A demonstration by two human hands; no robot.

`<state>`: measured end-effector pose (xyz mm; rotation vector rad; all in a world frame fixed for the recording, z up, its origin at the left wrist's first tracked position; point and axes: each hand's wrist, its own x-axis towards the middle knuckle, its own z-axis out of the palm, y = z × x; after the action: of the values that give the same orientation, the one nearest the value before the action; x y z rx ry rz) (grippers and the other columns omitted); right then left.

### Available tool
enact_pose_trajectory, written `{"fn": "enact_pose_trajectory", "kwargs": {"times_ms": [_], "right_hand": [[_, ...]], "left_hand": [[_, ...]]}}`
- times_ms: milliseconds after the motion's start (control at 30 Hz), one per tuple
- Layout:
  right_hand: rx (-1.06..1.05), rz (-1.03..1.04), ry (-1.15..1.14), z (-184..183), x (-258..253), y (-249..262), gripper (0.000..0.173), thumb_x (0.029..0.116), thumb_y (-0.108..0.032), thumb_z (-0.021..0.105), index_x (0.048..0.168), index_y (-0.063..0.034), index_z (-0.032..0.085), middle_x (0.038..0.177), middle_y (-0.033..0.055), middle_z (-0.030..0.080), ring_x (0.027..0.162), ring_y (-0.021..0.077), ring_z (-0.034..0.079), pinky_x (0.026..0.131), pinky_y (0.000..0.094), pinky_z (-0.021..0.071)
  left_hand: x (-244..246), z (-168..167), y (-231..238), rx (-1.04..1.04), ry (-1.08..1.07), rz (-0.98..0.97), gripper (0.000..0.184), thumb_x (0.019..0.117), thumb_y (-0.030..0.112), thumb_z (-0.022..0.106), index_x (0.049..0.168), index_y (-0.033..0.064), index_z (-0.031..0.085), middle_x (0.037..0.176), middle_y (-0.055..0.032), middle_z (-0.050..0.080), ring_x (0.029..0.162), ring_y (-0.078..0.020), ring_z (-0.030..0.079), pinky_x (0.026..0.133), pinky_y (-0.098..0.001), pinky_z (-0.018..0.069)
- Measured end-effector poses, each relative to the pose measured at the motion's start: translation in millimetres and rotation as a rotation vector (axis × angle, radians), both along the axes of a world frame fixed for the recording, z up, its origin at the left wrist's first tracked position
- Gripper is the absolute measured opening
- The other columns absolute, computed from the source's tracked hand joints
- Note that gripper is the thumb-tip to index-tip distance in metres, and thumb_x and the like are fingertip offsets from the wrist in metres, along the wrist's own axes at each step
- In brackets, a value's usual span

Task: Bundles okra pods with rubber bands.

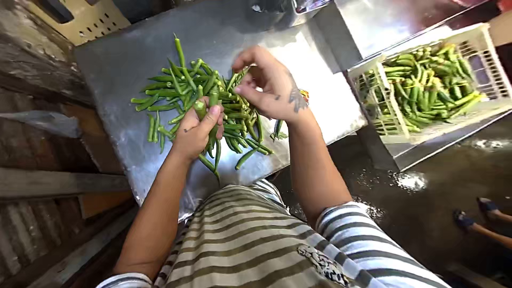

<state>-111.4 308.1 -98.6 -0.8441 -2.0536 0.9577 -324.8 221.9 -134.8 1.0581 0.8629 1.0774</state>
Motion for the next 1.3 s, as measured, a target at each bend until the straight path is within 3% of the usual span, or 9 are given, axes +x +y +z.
{"fn": "enact_pose_trajectory", "kwargs": {"times_ms": [200,267,400,533,733,900,1100,1233,1300], "right_hand": [[-0.226,-0.309,-0.434,-93.5,92.1,-76.2,0.02,0.0949,-0.025,0.07,0.104,-0.0081,0.071,0.087,0.0087,0.068,0.073,0.0226,0.065,0.066,0.0471,0.0569],[-0.38,-0.338,-0.557,-115.4,104.5,-107.2,0.027,0.087,-0.025,0.081,0.103,-0.0052,0.072,0.092,0.0139,0.068,0.084,0.0305,0.066,0.077,0.0555,0.0568],[-0.35,-0.476,-0.614,-151.8,92.9,-152.8,0.034,0.0815,-0.033,0.083,0.104,-0.0097,0.073,0.1,0.0113,0.067,0.093,0.0288,0.067,0.08,0.0517,0.0579],[-0.196,-0.541,-0.555,-156.0,87.2,-163.3,0.021,0.0848,-0.028,0.074,0.096,-0.0106,0.073,0.092,0.0065,0.068,0.082,0.0227,0.067,0.069,0.0462,0.0581],[-0.095,-0.503,-0.706,-162.9,70.8,-167.7,0.041,0.0862,-0.044,0.073,0.111,-0.0112,0.072,0.11,0.0113,0.068,0.103,0.0292,0.067,0.085,0.0482,0.0569],[-0.118,-0.563,-0.674,-165.2,61.9,-175.3,0.027,0.0852,-0.034,0.072,0.096,-0.0094,0.073,0.094,0.0109,0.07,0.088,0.0278,0.07,0.075,0.0466,0.0587],[-0.392,-0.582,-0.382,-131.7,91.6,-164.9,0.018,0.0734,-0.027,0.077,0.073,-0.0111,0.068,0.065,0.0012,0.061,0.059,0.0154,0.058,0.054,0.0424,0.048],[-0.491,-0.534,-0.362,-119.3,105.6,-155.6,0.011,0.0874,-0.02,0.069,0.081,-0.0113,0.068,0.063,0.0007,0.059,0.056,0.0134,0.057,0.054,0.0388,0.0482],[-0.551,-0.506,-0.444,-124.5,105.2,-150.5,0.012,0.0954,-0.017,0.065,0.089,-0.0072,0.067,0.07,0.0062,0.063,0.066,0.0198,0.063,0.063,0.0449,0.0529]], "left_hand": [[-26.3,-18.2,-24.3,-0.203,-0.301,0.026,0.04,0.1108,0.047,0.029,0.109,0.0195,0.059,0.1,-0.0032,0.067,0.087,-0.0207,0.069,0.078,-0.0427,0.0618],[-35.2,-25.8,-33.8,-0.283,-0.321,0.084,0.038,0.1108,0.045,0.031,0.108,0.0204,0.059,0.089,-0.0009,0.067,0.081,-0.0205,0.071,0.078,-0.0466,0.0629],[-41.7,-50.0,-48.9,-0.389,-0.314,0.133,0.033,0.1109,0.039,0.033,0.104,0.0176,0.058,0.072,0.002,0.052,0.058,-0.0126,0.056,0.057,-0.0304,0.0563],[-18.8,-56.2,-53.4,-0.396,-0.041,0.109,0.024,0.109,0.03,0.042,0.103,0.0152,0.06,0.075,0.0007,0.056,0.063,-0.0135,0.059,0.065,-0.0331,0.0586],[17.9,-57.6,-47.7,-0.329,0.098,-0.066,0.018,0.1071,0.022,0.049,0.102,0.0092,0.06,0.077,-0.0049,0.06,0.066,-0.0172,0.062,0.067,-0.0349,0.0596],[34.6,-56.1,-40.1,-0.251,0.226,-0.12,0.013,0.1062,0.018,0.052,0.103,0.0077,0.06,0.075,-0.0063,0.06,0.064,-0.017,0.061,0.065,-0.0324,0.0579],[60.5,-54.3,-30.8,0.167,0.712,-0.295,0.023,0.1043,0.031,0.057,0.111,0.0101,0.063,0.098,-0.0037,0.065,0.084,-0.0132,0.065,0.077,-0.0377,0.0576],[95.0,-71.8,-17.9,0.465,0.842,-0.432,0.029,0.1023,0.027,0.061,0.122,0.0063,0.061,0.136,-0.0081,0.06,0.121,-0.0182,0.062,0.102,-0.0408,0.0542],[110.0,-89.3,-11.8,0.522,0.919,-0.517,0.031,0.1007,0.024,0.062,0.125,0.0038,0.061,0.139,-0.0116,0.059,0.126,-0.0246,0.06,0.105,-0.0464,0.0515]]}}
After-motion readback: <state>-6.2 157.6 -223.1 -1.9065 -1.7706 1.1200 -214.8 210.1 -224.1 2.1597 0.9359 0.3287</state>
